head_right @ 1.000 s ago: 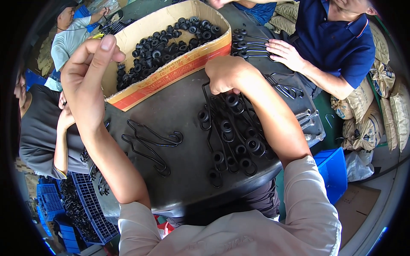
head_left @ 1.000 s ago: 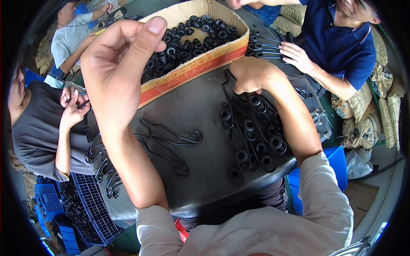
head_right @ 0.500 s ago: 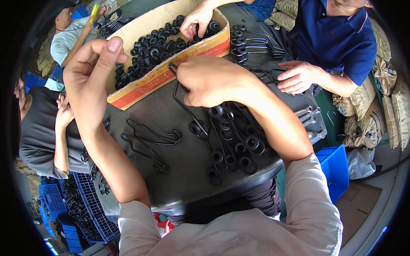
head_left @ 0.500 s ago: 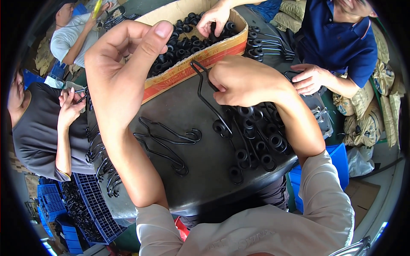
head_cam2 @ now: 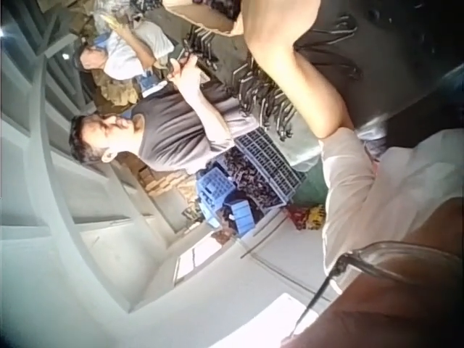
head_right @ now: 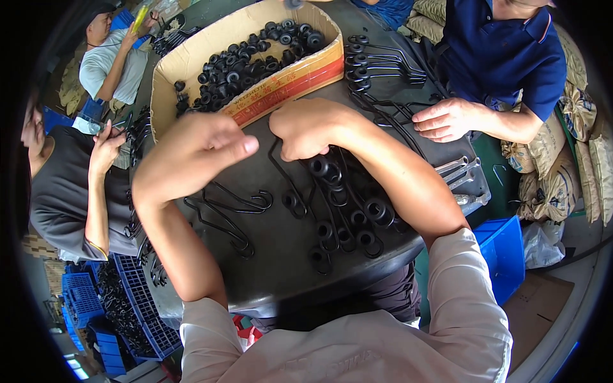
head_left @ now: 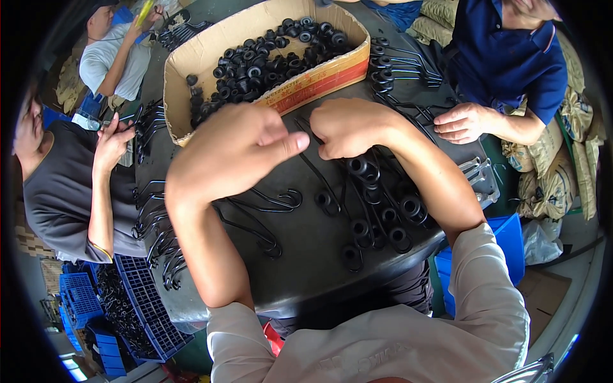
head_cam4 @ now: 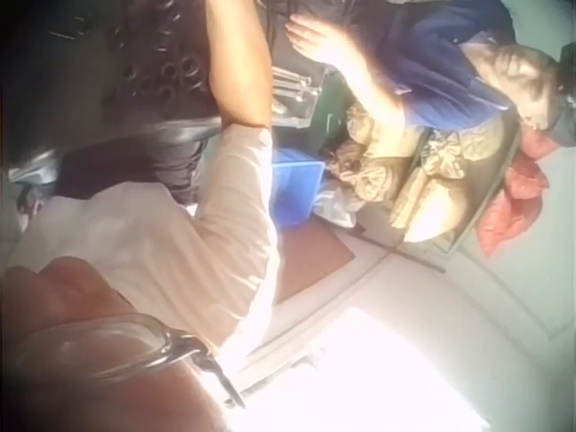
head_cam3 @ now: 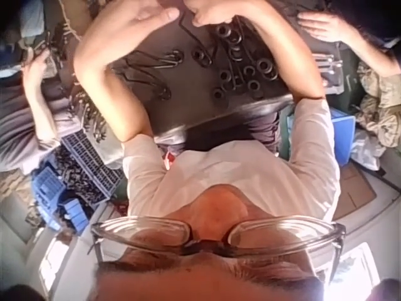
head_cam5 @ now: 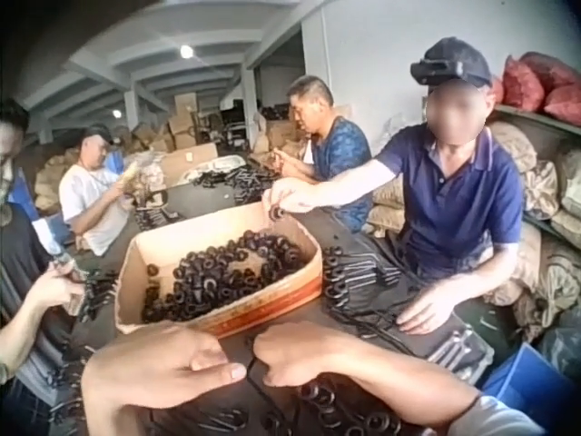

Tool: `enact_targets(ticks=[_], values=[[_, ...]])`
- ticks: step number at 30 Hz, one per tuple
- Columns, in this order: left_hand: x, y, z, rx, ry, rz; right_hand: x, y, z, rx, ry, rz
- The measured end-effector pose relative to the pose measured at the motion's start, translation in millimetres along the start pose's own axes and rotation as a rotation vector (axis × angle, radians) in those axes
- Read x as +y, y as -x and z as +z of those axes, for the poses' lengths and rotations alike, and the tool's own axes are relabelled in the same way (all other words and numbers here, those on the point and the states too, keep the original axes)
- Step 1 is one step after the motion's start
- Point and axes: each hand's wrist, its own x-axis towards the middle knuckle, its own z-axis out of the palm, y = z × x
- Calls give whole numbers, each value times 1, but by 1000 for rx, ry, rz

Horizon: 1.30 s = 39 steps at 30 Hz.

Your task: Assembling rubber rings onto black metal hooks at a workshop table.

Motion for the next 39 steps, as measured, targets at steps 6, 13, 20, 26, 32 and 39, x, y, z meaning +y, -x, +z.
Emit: enact_targets(ticks=[6,13,20,26,32,39], values=[[-12,-4,47,-148,-91,-333,-9,18,-16,237,-64,-151],[-6,3,92,408,1048,-116,-9,38,-36,257,-493,-284],[27,-2,101,336,1235,-291,6,64,-59,13,-313,-45],[6,-27,131,170,1431,-421,24,60,-60,192,-322,74],[-21,-6,145,124,1010,-458,24,62,-62,220,-284,52],[8,-8,162,482,109,-325,23,58,-63,180,-271,40]])
